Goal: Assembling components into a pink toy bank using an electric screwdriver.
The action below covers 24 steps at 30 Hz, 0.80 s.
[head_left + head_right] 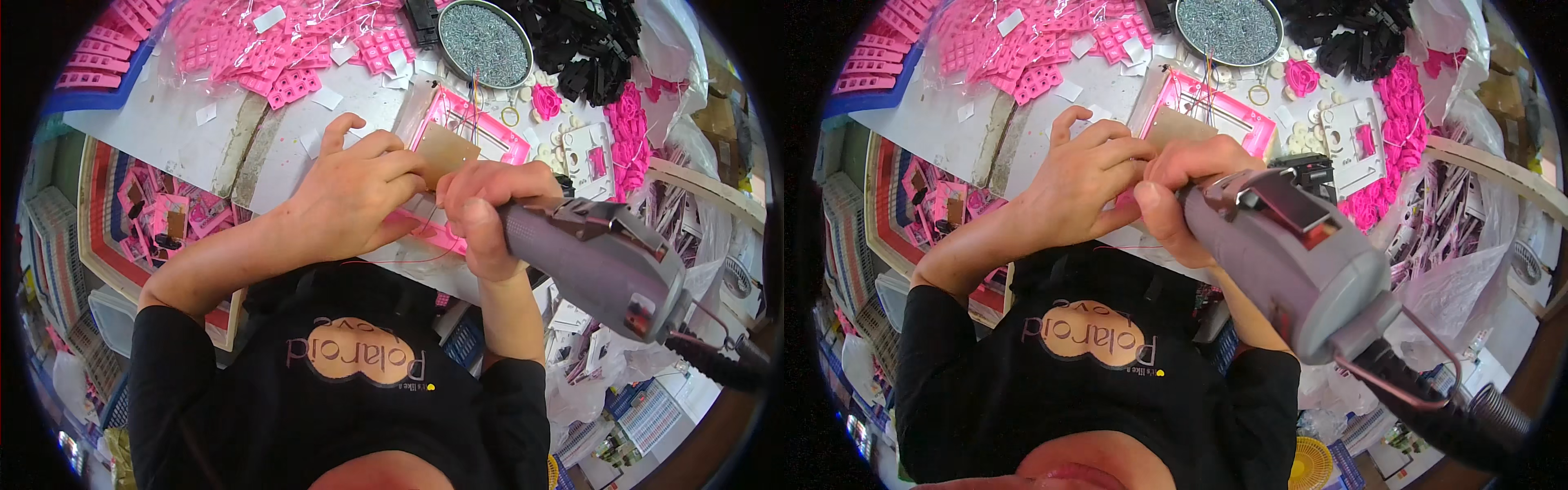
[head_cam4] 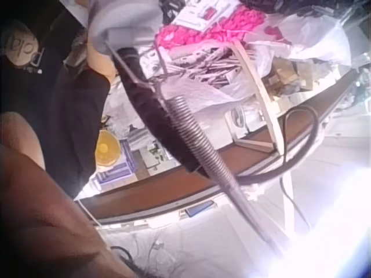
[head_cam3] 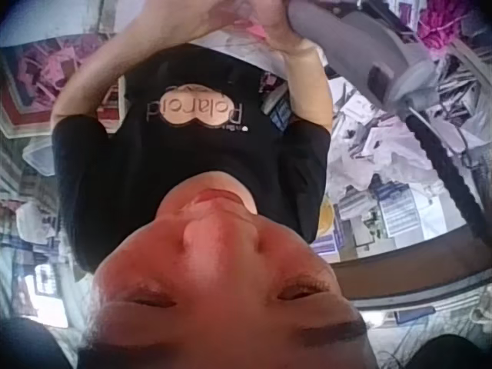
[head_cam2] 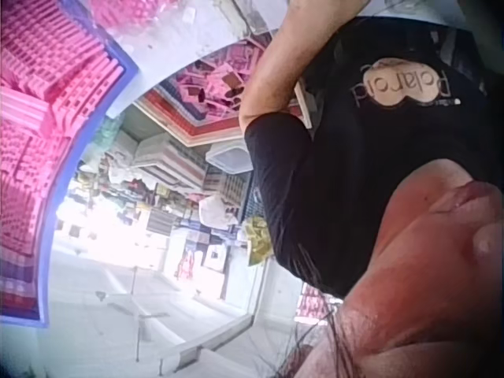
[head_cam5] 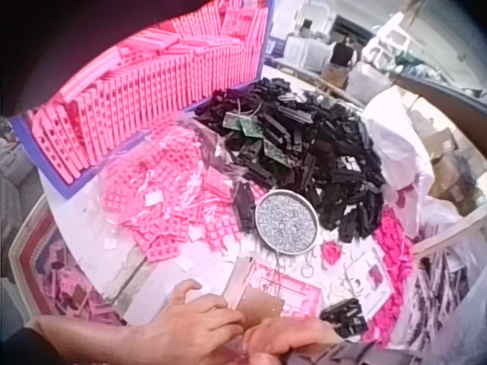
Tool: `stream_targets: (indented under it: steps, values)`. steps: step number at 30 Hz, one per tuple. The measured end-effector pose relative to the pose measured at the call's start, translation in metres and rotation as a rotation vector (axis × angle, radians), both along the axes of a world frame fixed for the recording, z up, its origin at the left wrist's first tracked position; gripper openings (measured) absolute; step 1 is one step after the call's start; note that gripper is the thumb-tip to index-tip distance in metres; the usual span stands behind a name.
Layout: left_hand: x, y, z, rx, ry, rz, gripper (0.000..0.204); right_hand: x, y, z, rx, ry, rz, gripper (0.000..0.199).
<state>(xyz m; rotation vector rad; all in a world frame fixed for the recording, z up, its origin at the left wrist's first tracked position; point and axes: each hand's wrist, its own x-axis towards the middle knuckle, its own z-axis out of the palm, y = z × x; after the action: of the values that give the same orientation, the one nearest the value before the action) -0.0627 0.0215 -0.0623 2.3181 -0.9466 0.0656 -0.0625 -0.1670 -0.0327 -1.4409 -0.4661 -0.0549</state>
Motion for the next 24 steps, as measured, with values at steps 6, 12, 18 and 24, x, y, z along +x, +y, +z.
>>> stream_targets:
  steps: [6, 12, 18, 24]
  values:
    - [-0.005, 0.0, 0.003, -0.023, 0.057, 0.017, 0.035, 0.003, -0.002, 0.0, 0.052, 0.018, 0.009, 0.02]
    - [0.002, -0.015, -0.008, -0.212, 0.037, 0.094, 0.027, 0.009, -0.009, 0.022, 0.196, -0.025, 0.1, 0.031]
    - [0.003, -0.013, -0.01, -0.213, -0.03, -0.006, 0.016, 0.001, -0.014, 0.035, 0.319, 0.032, 0.131, 0.036]
    - [-0.004, -0.009, 0.002, -0.218, 0.14, -0.001, 0.018, -0.002, -0.02, 0.048, 0.314, 0.032, 0.139, 0.04]
